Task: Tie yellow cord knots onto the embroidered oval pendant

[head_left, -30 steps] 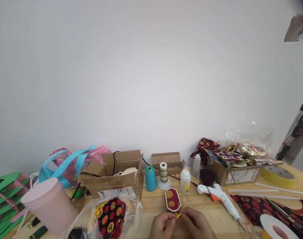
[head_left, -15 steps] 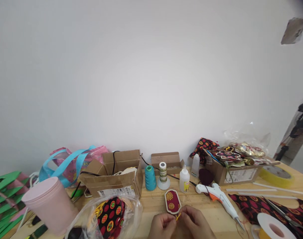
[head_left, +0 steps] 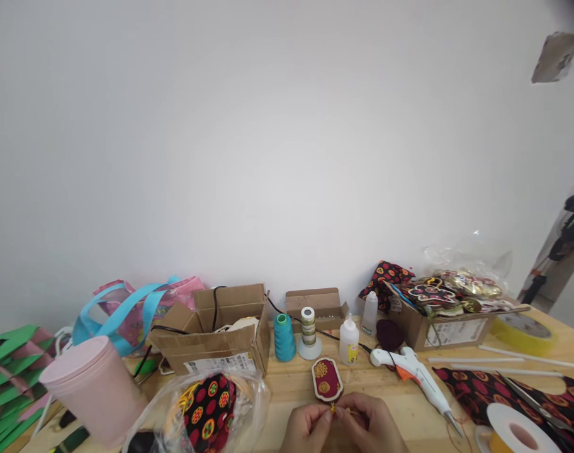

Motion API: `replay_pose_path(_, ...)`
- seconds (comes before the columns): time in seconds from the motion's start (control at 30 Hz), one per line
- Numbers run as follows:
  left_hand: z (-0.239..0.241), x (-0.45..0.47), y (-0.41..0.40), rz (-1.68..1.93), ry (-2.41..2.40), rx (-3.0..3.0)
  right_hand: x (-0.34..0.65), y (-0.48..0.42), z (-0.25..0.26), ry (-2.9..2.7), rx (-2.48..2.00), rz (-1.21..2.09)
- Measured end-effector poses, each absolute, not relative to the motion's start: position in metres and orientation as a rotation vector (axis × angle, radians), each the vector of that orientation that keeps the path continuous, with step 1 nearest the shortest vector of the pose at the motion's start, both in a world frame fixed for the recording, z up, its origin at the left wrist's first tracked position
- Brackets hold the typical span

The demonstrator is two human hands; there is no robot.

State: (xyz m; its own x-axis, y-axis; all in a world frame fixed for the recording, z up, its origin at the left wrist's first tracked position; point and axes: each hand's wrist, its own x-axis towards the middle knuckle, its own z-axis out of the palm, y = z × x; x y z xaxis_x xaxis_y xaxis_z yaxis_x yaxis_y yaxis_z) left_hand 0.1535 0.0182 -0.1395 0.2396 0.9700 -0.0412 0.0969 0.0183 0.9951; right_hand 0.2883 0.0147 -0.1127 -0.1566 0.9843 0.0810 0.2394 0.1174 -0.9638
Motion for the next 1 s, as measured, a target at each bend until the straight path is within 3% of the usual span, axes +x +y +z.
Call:
replay_pose_path(0.73,-0.1373,0.1569,0.016,0.873,1.201,1.488,0.2896,0.0158,-0.117,-1.511,-1.179,1.046)
replay_pose_path(1.0,-0.1378,0.1545,0.0162,0.874,1.262,1.495,0.2874,0.0176,-0.1225,-1.682,-1.236,0.878)
